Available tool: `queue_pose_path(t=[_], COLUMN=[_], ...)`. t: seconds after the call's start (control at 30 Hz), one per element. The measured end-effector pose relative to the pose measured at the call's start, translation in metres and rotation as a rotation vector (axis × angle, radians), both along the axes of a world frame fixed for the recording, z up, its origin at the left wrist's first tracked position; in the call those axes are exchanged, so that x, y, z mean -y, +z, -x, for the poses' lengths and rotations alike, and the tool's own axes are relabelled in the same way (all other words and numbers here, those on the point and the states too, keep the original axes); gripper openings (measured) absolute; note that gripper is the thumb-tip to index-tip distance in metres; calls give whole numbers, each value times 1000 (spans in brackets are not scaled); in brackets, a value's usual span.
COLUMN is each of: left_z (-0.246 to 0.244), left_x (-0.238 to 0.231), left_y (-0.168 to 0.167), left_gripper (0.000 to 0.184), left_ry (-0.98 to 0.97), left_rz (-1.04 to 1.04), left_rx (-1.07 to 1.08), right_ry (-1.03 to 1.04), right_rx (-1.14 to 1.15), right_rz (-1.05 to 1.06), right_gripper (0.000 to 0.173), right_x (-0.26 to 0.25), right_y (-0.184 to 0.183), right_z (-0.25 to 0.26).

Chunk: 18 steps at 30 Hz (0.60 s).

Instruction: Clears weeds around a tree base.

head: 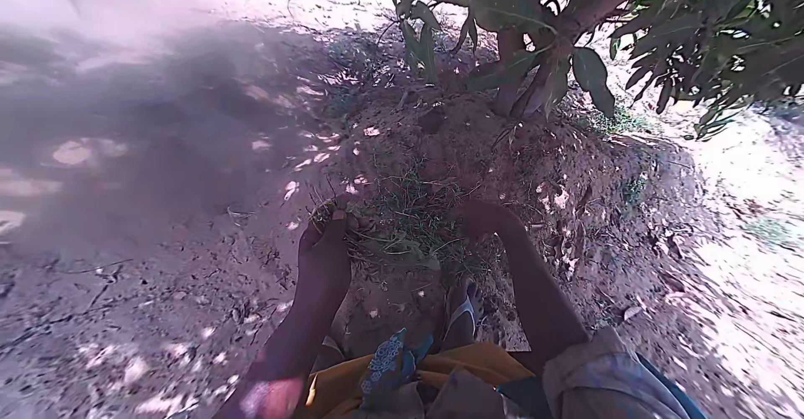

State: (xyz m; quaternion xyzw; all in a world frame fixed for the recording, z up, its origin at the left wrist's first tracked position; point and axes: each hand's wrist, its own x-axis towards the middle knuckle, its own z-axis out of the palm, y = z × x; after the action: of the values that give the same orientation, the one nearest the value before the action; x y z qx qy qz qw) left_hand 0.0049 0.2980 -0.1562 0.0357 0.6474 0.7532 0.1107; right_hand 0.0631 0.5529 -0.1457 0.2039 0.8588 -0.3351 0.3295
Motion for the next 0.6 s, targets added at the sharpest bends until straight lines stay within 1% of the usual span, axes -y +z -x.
queue_pose_path(t=[0.07,0.13,0.2,0.27,0.37,0.43,0.47,0.53,0.6], left_z=[7,18,31,35,32,31,32,36,39], left_x=[4,10,17,19,13,12,13,16,20], left_y=[-3,-2,0,-2,-6,-3,-1,1,4], left_gripper=[31,29,25,26,28,28,28,27,27], left_ry=[26,90,184,182,98,95,115,180,223], left_rz=[-48,-113,-156,-163,-126,-139,-157,-217,-231], left_rx=[-28,-45,-22,-38,-99,-93,-79,-39,-13], right_ry=[7,-62,-163,-253,-291,-287,-269,-183,-101], right_rx=[79,50,-102,-275,-502,-632,-689,-776,-889], right_rz=[14,56,131,150,-20,-128,-146,-91,24], right_gripper=[28,27,25,20,19,18,19,23,26], right_x=[4,0,-16,-35,-41,-33,-29,-29,-24], right_y=[-24,-28,-17,6,47,69,76,80,80], right_z=[3,2,-3,-12,-31,-43,-48,-53,-54])
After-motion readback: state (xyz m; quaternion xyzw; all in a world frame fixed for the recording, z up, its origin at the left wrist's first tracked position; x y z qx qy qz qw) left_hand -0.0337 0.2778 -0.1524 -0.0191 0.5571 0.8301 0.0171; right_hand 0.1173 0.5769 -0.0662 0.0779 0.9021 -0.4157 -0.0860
